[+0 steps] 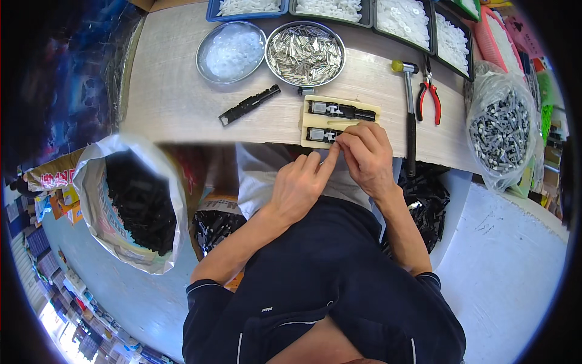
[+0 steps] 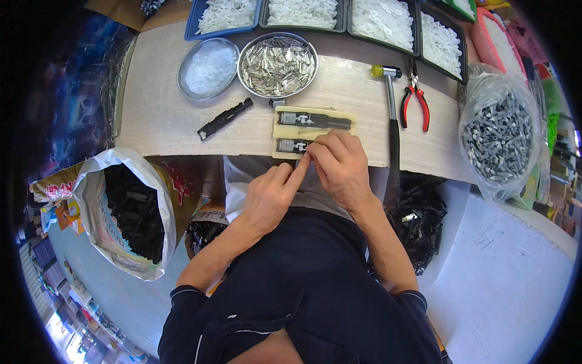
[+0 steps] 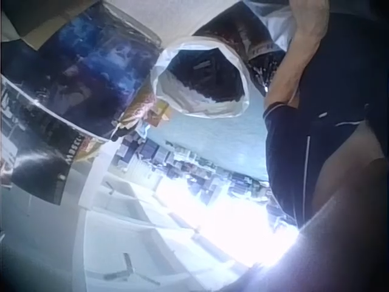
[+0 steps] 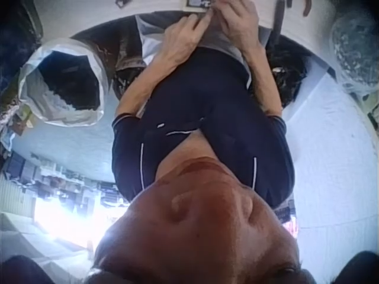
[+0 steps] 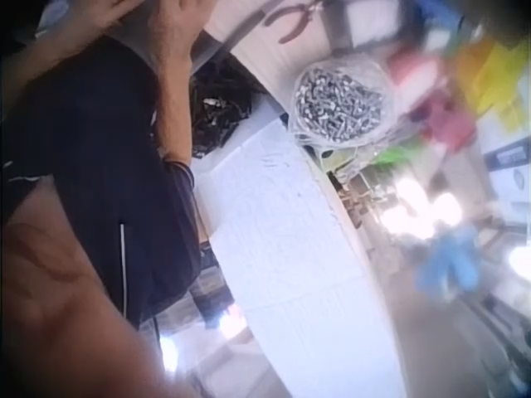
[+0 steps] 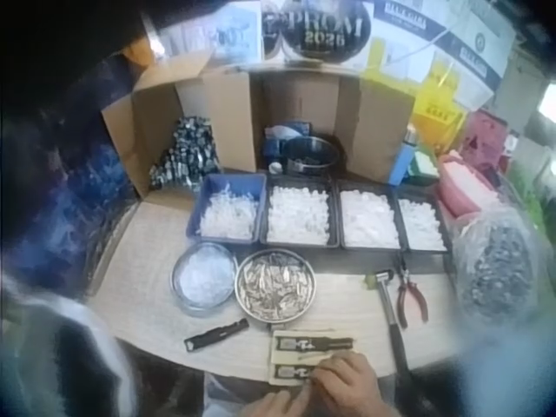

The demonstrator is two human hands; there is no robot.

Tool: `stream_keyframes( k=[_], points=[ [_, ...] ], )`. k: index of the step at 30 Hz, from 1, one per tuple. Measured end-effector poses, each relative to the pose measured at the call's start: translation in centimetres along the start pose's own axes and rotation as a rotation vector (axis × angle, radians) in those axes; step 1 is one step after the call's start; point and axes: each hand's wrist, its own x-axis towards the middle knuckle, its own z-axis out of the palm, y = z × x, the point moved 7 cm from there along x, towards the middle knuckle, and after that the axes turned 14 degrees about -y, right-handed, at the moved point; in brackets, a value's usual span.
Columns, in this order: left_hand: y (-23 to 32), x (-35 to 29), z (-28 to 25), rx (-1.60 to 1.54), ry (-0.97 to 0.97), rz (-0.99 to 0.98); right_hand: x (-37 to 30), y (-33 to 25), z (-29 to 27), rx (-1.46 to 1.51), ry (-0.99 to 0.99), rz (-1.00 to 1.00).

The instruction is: Assembling small mechanical components using a hammer, pliers, and a wooden assembly jig on a workbench.

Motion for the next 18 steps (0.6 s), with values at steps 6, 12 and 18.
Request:
stream_keyframes(
  k=[6, 12, 18],
  points=[
    [-0.5, -0.5, 1.5, 0.052, -0.063, -0.027, 0.9, -0.4, -0.9, 0.065, -0.308, -0.006],
    [-0.8, 0.0, 1.0, 0.023, -0.051, 0.044, 3.3, 13.3, -10.8, -0.012, 0.257, 0.301],
    [0.0, 2.3, -3.2, -0.401, 0.226, 0.117, 5.9, 28.4, -15.0, -0.433, 0.124, 0.434]
  ],
)
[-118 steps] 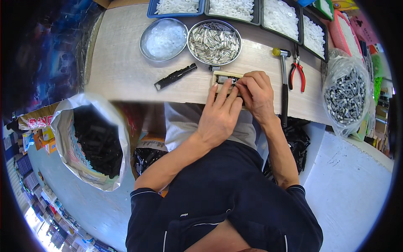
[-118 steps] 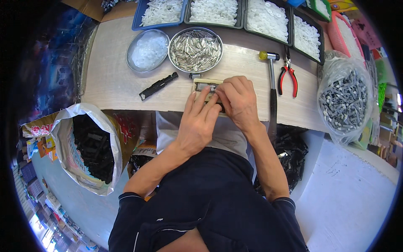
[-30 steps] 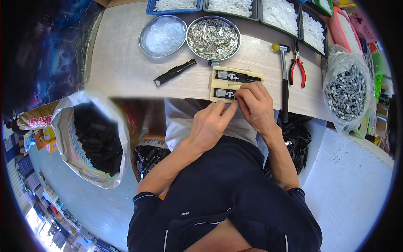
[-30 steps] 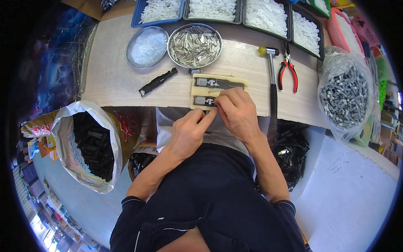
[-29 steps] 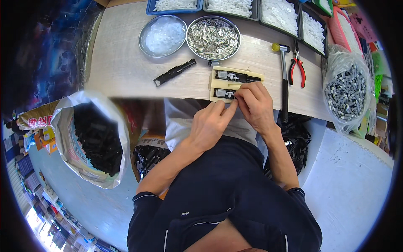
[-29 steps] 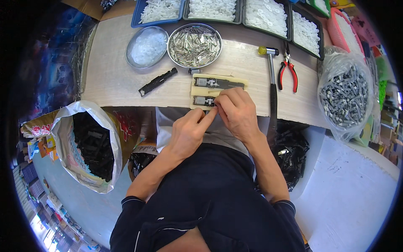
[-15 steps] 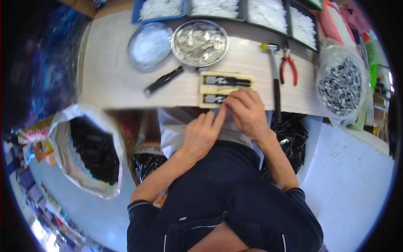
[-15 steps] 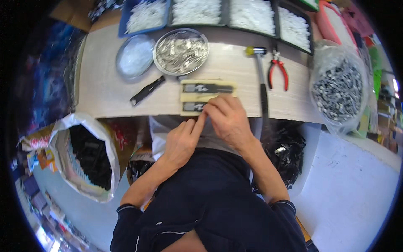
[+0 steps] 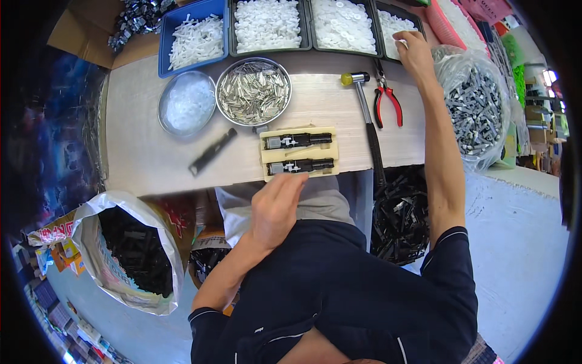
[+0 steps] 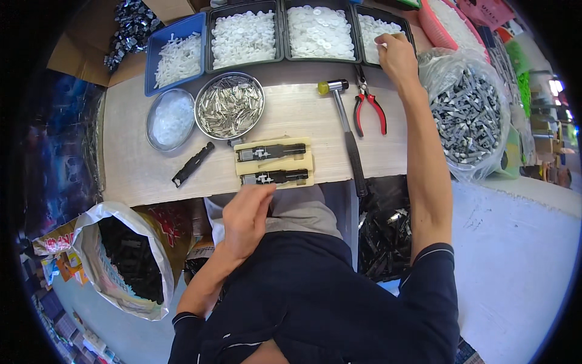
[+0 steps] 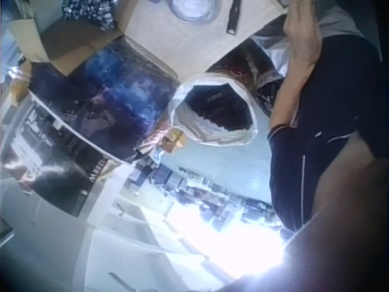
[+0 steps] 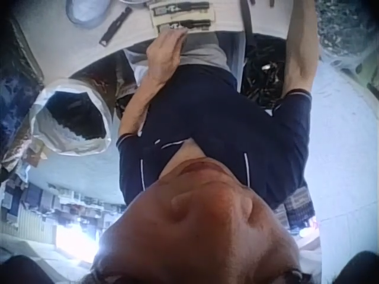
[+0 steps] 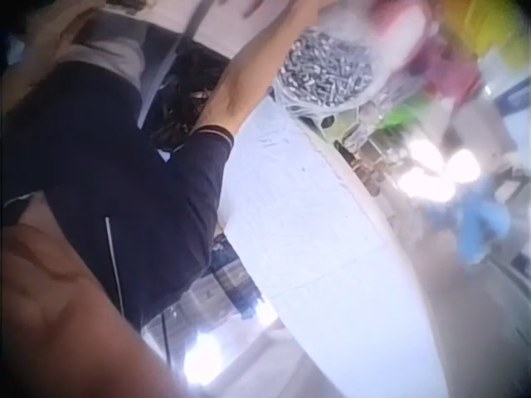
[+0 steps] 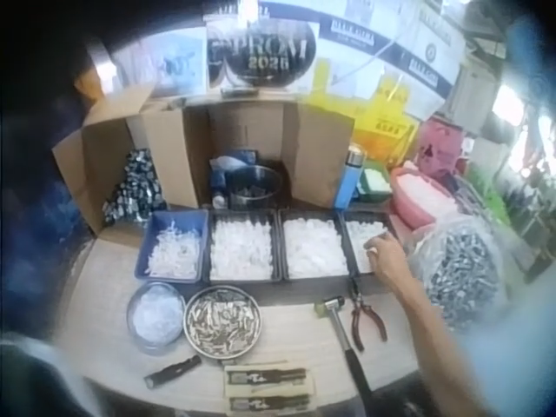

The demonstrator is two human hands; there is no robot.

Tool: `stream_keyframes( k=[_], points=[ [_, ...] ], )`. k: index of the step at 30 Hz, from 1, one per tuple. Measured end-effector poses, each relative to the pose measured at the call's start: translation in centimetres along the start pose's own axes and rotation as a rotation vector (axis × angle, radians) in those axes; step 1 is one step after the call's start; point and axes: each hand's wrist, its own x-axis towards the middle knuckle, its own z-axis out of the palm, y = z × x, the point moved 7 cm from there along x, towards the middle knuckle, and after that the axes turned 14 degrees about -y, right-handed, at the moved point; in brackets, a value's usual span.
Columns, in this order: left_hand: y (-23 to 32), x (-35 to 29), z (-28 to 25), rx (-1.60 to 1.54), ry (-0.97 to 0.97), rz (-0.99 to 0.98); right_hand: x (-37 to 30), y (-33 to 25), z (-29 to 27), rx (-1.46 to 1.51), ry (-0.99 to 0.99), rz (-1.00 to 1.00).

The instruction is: Assembling small mechanical components using a hammer, pliers, and a wooden assembly jig on a workbench.

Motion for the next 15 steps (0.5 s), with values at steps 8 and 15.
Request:
stream_keyframes(
  k=[8, 15],
  points=[
    [-4.1, 2.0, -0.3, -0.936, 0.130, -0.465, 0.6, -0.7, -0.5, -0.039, 0.004, -0.059],
    [-4.3, 2.3, -0.7, -1.071, 0.283, -0.446, -13.8, -18.9, 0.0, 0.816, -0.033, -0.096]
  ],
)
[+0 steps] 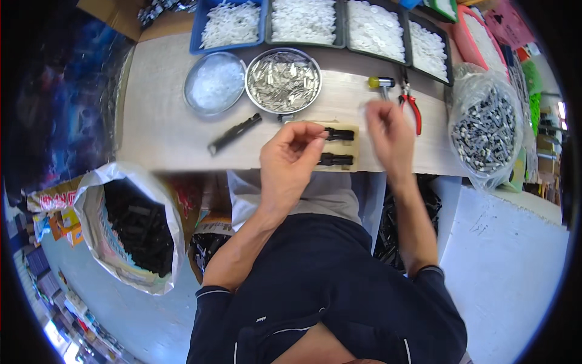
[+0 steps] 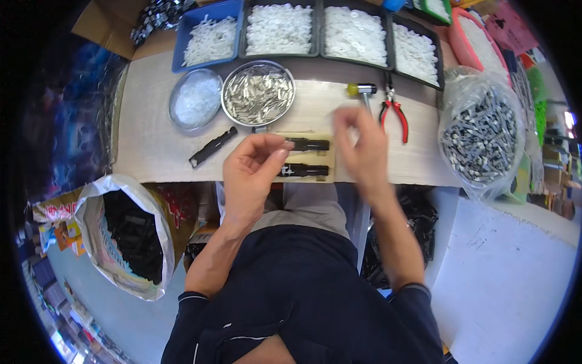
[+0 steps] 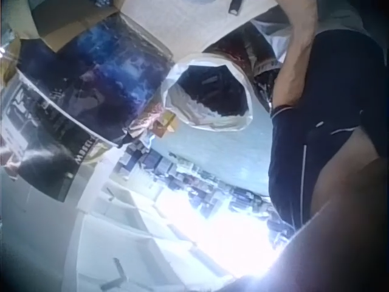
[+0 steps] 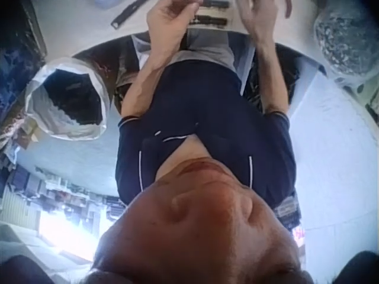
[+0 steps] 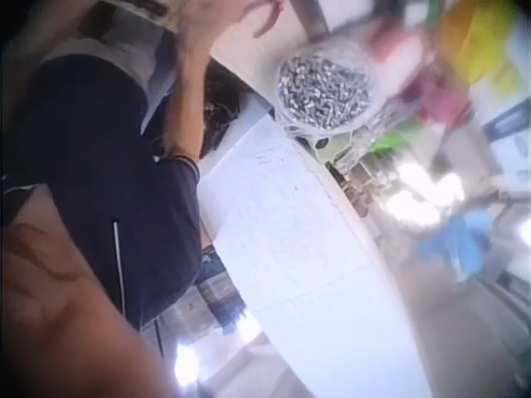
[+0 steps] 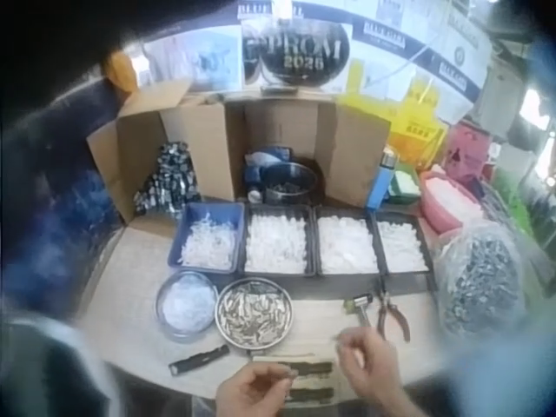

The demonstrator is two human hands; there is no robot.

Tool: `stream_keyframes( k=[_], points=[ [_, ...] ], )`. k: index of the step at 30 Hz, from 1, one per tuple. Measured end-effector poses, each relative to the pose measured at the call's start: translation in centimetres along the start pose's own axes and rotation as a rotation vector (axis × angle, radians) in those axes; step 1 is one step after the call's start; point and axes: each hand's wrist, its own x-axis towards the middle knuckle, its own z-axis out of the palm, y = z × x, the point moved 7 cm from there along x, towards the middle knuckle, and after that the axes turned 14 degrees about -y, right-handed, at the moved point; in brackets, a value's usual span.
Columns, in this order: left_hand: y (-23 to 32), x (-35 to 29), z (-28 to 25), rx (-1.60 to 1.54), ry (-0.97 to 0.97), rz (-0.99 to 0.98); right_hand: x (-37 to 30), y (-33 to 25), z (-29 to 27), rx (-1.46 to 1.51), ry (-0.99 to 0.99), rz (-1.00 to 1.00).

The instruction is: Assembling small mechanical components using a hammer, pliers, and a wooden assembly jig on a workbench.

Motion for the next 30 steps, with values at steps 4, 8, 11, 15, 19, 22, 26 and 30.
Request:
stream_keyframes(
  k=[4, 8, 11, 15, 19, 22, 26, 30],
  points=[
    [-0.6, -0.6, 0.9, -0.045, -0.065, -0.032, -4.4, -2.0, 5.2, 0.431, -0.017, 0.273],
    [-0.6, -1.4, 0.5, 0.065, -0.071, -0.022, -5.4, -2.2, 6.1, 0.502, -0.015, 0.357],
    [-0.6, -1.8, 0.3, 0.136, -0.056, -0.017, -5.4, -2.8, 6.1, 0.479, -0.017, 0.317],
    [-0.4, -2.2, 0.4, 0.143, -0.029, 0.001, -5.7, -3.2, 5.8, 0.270, 0.013, 0.223],
    [2.6, -3.8, 2.0, 0.881, -0.004, 0.346, -5.5, -6.0, 5.5, -0.086, 0.037, -0.035],
    [3.2, -4.4, 2.8, 1.074, -0.114, 0.666, -5.1, -5.9, 5.4, 0.099, -0.074, 0.177],
    [3.0, -3.5, 1.8, 0.913, -0.186, 0.439, -5.6, -4.1, 6.3, 0.355, -0.173, 0.224],
    [-0.2, -1.9, -1.1, 0.226, -0.103, 0.024, -4.0, -6.7, 5.0, 0.008, -0.255, -0.167]
  ],
)
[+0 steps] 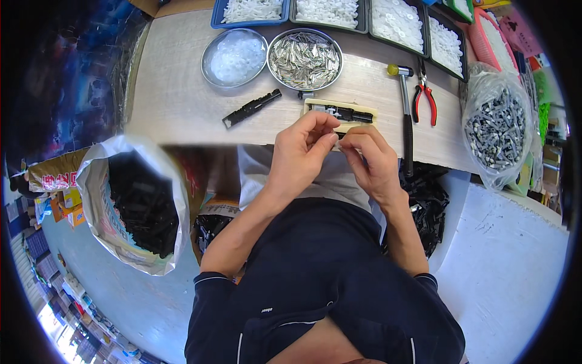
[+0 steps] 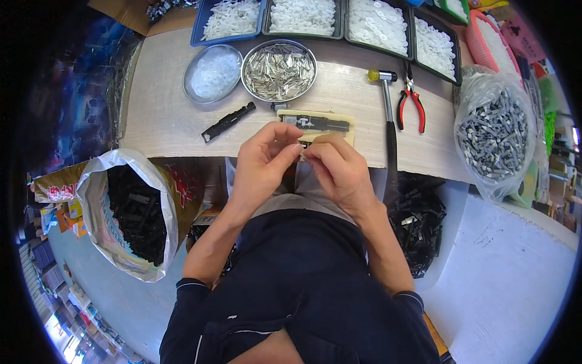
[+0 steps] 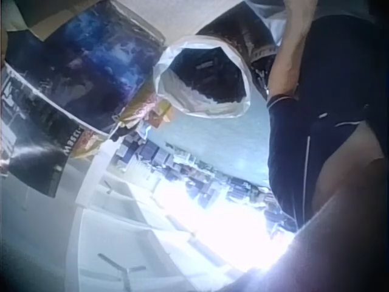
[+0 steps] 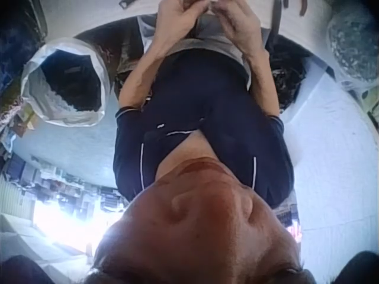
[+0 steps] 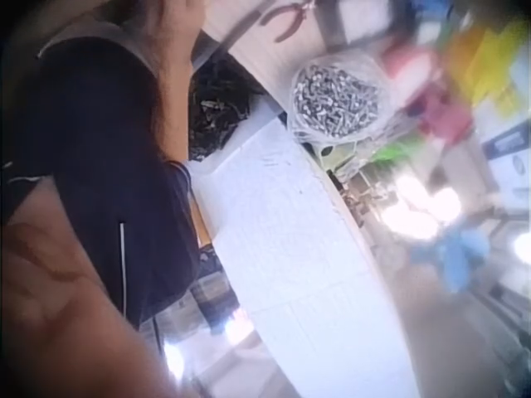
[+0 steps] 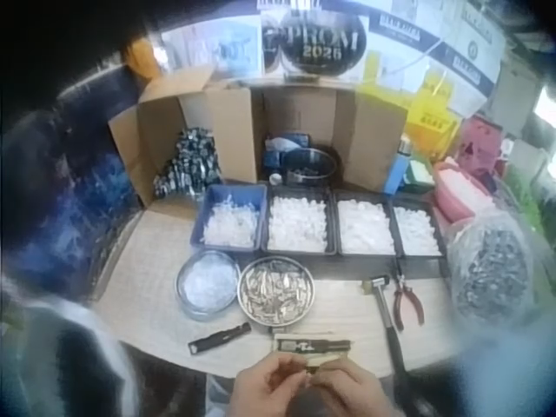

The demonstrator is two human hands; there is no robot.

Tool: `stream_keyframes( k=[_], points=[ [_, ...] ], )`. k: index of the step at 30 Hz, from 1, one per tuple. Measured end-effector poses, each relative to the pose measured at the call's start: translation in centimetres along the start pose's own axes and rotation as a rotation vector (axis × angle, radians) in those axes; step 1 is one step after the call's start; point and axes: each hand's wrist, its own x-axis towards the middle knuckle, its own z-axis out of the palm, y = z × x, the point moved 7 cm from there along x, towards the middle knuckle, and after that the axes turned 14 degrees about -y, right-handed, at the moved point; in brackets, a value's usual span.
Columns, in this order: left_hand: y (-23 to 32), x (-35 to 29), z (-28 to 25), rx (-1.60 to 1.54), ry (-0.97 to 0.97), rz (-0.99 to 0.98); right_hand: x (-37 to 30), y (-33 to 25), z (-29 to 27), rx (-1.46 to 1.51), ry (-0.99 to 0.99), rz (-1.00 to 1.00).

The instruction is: Assembling small mechanical components using a hammer, pliers, and a wooden assembly jig on a workbench.

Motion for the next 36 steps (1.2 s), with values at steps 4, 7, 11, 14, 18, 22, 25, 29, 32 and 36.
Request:
stream_keyframes(
  k=[4, 7, 11, 14, 18, 22, 25, 29, 32, 36],
  points=[
    [0.3, 0.7, 0.1, 0.035, -0.171, -0.142, 0.5, 0.4, 0.2, -0.084, -0.123, -0.084],
    [0.7, 1.2, 0.3, 0.132, -0.239, -0.145, 0.8, 0.6, 0.0, -0.109, -0.136, -0.090],
    [1.8, 1.1, -0.3, 0.363, -0.002, 0.028, 1.7, 2.5, -0.9, -0.286, -0.035, 0.018],
    [1.6, 0.5, -0.1, 0.503, -0.047, 0.070, 2.5, 3.6, -0.9, -0.407, -0.014, 0.034],
    [2.2, 0.4, 0.4, 0.696, 0.018, 0.263, 3.1, 4.3, -0.5, -0.455, -0.080, 0.038],
    [1.9, 1.0, 1.9, 0.951, -0.033, 0.445, 3.7, 4.4, -0.4, -0.440, -0.143, 0.017],
    [1.6, 1.4, 2.7, 1.050, -0.061, 0.481, 3.9, 4.4, -0.7, -0.421, -0.164, 0.027],
    [1.6, 1.6, 3.7, 1.230, -0.075, 0.471, 4.2, 5.0, -0.6, -0.355, -0.208, 0.020],
    [1.1, 1.2, 4.8, 1.388, -0.085, 0.413, 4.5, 5.7, -0.7, -0.302, -0.251, 0.038],
    [1.2, 1.2, 5.6, 1.439, -0.111, 0.370, 4.8, 9.7, -10.0, -0.243, 0.232, 0.170]
  ],
)
